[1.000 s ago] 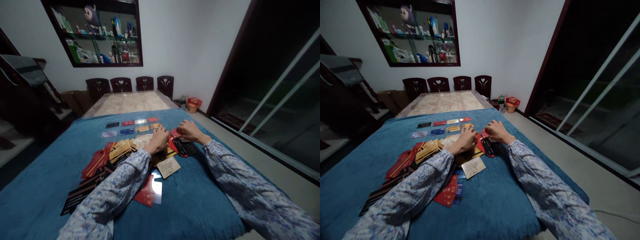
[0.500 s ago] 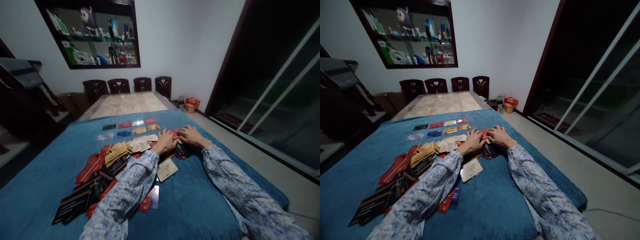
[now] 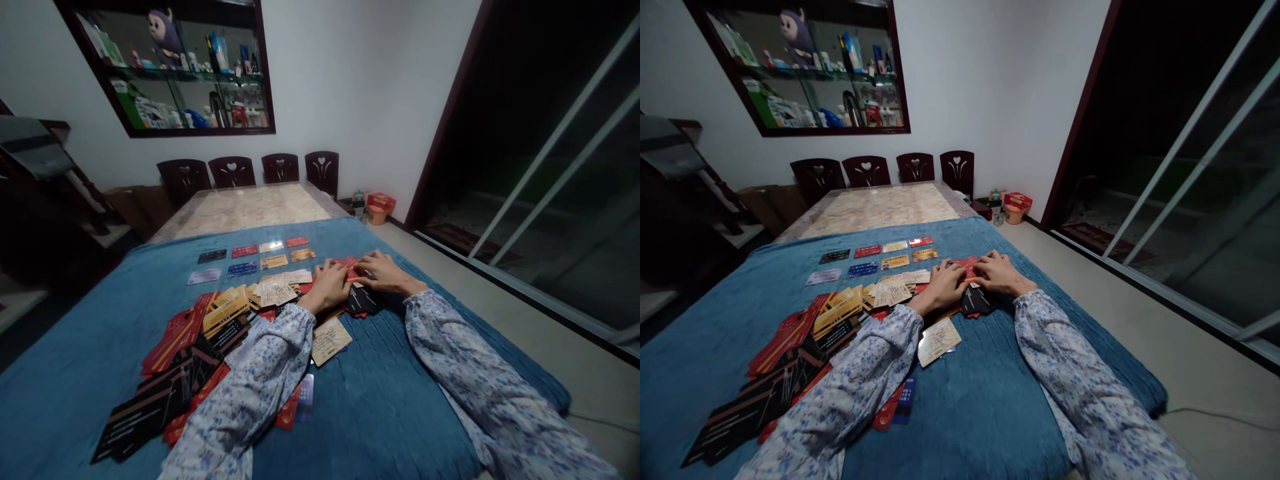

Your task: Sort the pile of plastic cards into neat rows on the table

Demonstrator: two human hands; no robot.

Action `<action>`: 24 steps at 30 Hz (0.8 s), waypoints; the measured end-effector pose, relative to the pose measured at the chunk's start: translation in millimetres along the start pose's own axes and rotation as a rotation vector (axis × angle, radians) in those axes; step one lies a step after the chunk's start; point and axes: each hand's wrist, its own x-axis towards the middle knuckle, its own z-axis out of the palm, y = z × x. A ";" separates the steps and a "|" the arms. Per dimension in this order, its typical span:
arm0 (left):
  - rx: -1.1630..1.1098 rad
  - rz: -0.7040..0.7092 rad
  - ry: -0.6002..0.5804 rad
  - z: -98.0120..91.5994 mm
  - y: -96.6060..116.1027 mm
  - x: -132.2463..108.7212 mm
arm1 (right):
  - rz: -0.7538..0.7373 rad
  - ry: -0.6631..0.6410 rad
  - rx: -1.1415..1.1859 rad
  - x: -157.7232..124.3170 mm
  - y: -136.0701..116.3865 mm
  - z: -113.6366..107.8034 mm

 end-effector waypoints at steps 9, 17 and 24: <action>0.044 0.100 -0.007 -3.7 -2.3 0.0 | -0.052 -0.010 0.081 -6.1 1.7 -6.6; 0.200 0.277 0.028 -0.2 -4.4 1.2 | -0.092 0.026 0.124 -11.1 3.5 -12.5; 0.172 0.255 0.093 -8.4 -2.1 -1.2 | -0.124 0.135 0.187 -11.4 5.7 -12.6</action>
